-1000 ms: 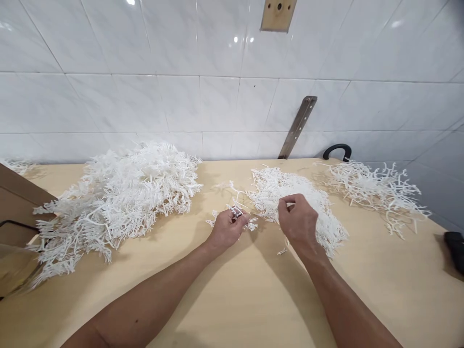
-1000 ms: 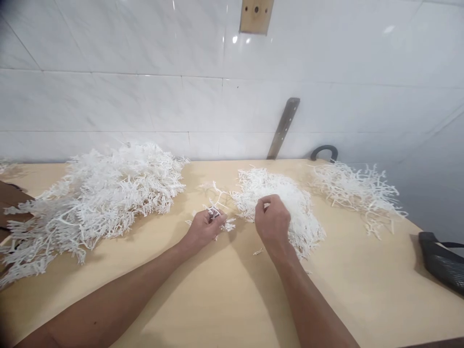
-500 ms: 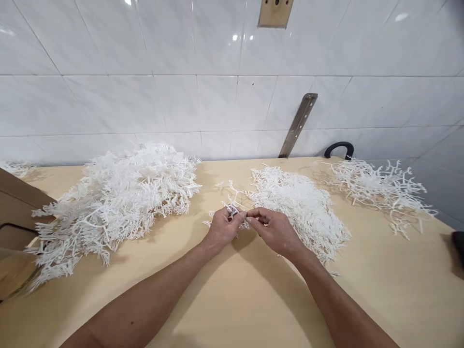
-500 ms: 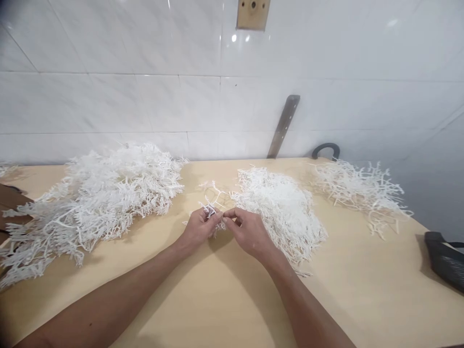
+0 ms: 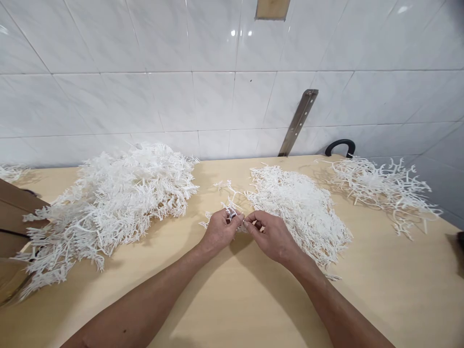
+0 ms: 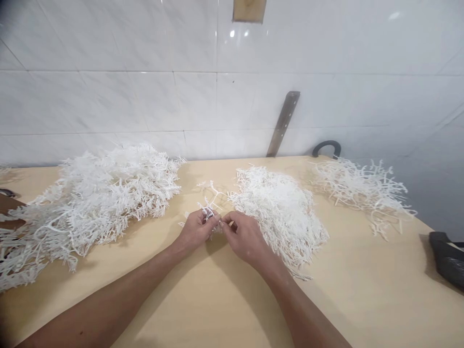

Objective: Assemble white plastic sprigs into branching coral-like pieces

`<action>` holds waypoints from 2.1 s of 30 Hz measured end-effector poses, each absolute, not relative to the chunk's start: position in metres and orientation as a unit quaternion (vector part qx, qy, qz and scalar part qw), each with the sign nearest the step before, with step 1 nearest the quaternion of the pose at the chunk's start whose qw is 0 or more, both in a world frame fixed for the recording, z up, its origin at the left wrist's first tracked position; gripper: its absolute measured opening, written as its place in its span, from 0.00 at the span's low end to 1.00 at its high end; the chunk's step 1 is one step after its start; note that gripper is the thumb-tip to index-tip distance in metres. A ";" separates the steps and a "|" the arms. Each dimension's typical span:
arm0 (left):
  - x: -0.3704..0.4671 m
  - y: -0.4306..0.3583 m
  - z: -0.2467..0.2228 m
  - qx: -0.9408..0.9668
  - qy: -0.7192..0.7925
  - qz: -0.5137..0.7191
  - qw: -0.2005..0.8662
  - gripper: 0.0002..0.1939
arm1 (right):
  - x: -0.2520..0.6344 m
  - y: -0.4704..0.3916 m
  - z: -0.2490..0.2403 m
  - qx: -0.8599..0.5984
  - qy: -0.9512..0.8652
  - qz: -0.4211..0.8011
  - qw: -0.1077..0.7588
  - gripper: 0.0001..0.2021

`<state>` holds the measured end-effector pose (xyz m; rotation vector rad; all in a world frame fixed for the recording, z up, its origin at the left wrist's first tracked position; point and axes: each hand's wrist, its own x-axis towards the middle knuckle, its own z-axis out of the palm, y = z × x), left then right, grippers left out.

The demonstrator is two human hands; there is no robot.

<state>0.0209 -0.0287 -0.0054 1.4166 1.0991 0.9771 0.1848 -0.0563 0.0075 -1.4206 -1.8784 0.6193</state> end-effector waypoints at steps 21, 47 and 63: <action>0.025 -0.033 -0.009 0.670 0.490 0.413 0.374 0.13 | 0.171 -0.060 -0.007 -0.555 -0.798 0.039 0.231 0.10; 0.019 -0.029 -0.002 0.576 0.448 0.444 0.519 0.17 | 0.186 -0.055 0.007 -0.567 -0.707 0.269 0.325 0.11; 0.016 -0.025 -0.004 0.644 0.457 0.375 0.486 0.13 | 0.185 -0.057 0.009 -0.611 -0.600 0.390 0.339 0.10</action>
